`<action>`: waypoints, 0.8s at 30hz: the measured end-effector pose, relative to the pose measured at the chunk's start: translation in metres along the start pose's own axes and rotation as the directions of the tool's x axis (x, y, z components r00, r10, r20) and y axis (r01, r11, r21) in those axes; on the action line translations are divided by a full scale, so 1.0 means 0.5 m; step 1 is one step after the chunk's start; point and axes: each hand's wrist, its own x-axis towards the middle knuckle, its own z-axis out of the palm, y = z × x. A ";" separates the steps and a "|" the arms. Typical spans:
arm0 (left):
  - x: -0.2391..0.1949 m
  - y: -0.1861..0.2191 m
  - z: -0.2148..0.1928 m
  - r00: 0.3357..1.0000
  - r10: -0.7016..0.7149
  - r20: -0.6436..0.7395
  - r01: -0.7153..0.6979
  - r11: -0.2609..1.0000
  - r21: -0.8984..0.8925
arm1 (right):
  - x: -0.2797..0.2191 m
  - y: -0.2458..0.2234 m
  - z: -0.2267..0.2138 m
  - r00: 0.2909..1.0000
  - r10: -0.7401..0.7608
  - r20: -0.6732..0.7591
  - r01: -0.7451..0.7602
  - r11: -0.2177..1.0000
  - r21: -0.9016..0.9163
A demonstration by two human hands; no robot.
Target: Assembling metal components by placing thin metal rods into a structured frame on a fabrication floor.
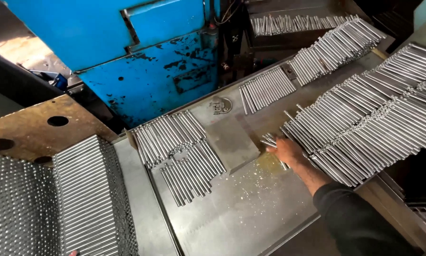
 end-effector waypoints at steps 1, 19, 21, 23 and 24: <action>-0.010 -0.008 0.005 1.000 0.014 0.018 -0.015 1.000 0.026 | 0.005 0.026 0.016 0.999 -0.035 -0.005 0.035 0.999 0.015; 0.290 0.608 -0.230 0.429 -0.900 -0.071 0.455 0.284 -0.844 | -0.195 -0.117 0.341 0.927 -0.066 -0.370 0.376 0.152 0.914; 0.241 0.588 -0.247 0.411 -0.910 0.055 0.355 0.104 -0.929 | -0.172 -0.114 0.392 0.946 -0.026 -0.322 0.323 0.072 0.944; 0.219 0.588 -0.275 0.401 -0.903 0.153 0.227 -0.064 -0.972 | -0.163 -0.144 0.417 0.963 -0.013 -0.269 0.269 -0.018 0.963; 0.215 0.597 -0.298 0.375 -0.875 0.305 0.193 -0.249 -0.949 | -0.169 -0.179 0.421 0.983 0.005 -0.186 0.181 -0.254 0.950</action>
